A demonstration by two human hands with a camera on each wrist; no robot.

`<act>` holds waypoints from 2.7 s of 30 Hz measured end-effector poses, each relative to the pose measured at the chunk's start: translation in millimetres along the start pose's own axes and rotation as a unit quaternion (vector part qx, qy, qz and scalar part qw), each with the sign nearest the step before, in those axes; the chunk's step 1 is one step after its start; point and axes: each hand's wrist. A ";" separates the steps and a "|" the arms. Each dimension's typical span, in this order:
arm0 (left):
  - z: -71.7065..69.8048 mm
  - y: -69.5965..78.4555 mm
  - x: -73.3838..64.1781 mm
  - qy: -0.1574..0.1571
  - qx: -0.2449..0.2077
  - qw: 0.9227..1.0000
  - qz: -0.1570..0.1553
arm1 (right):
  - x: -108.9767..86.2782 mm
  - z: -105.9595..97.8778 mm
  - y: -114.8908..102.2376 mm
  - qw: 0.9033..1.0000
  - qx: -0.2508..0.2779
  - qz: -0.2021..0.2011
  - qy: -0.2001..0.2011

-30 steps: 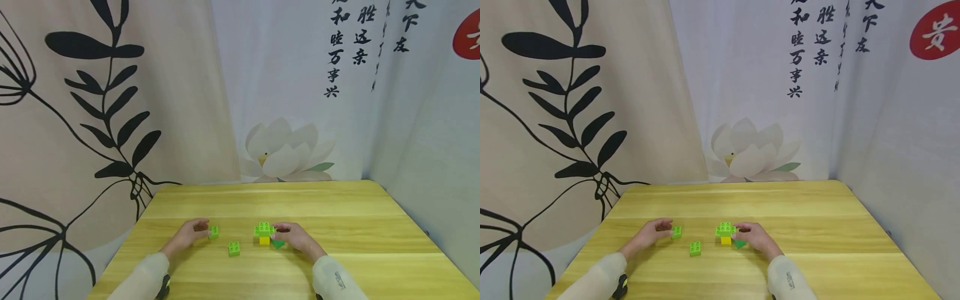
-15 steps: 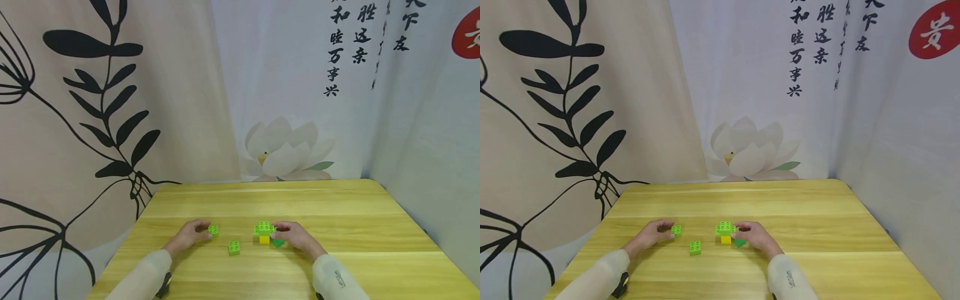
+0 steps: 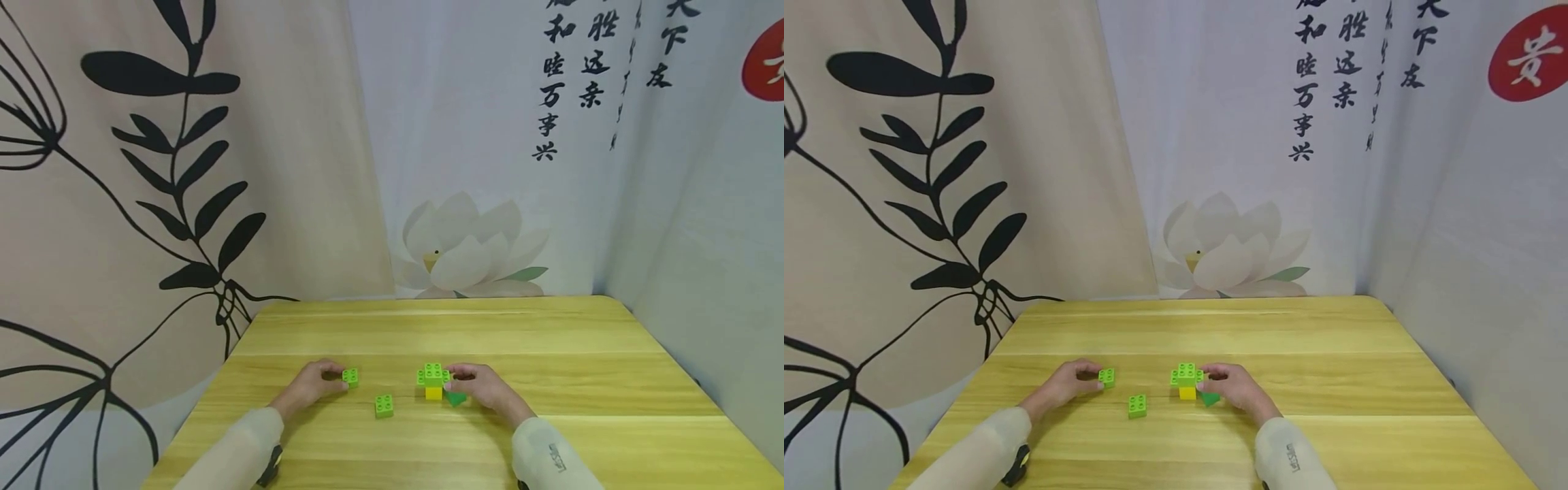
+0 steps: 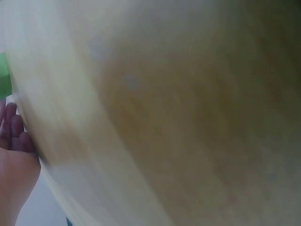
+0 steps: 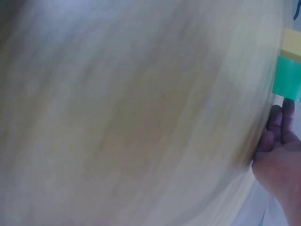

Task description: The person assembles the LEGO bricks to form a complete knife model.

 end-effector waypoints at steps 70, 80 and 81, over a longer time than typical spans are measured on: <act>42.9 115.1 31.3 -0.018 -0.079 0.990 0.119 | -2.1 -1.0 0.1 1.000 0.016 -0.010 -0.011; 54.9 119.4 32.2 -0.030 -0.101 0.986 0.132 | -2.2 0.0 0.3 1.000 0.014 -0.005 -0.002; 55.7 120.0 32.0 -0.029 -0.101 0.986 0.132 | -2.1 0.2 0.2 1.000 0.013 -0.003 -0.001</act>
Point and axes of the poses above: each hand's wrist, its own x-axis towards the middle knuckle, its own z-axis out of the palm, y = z × x, and after that the axes turned 2 degrees about x, right-handed
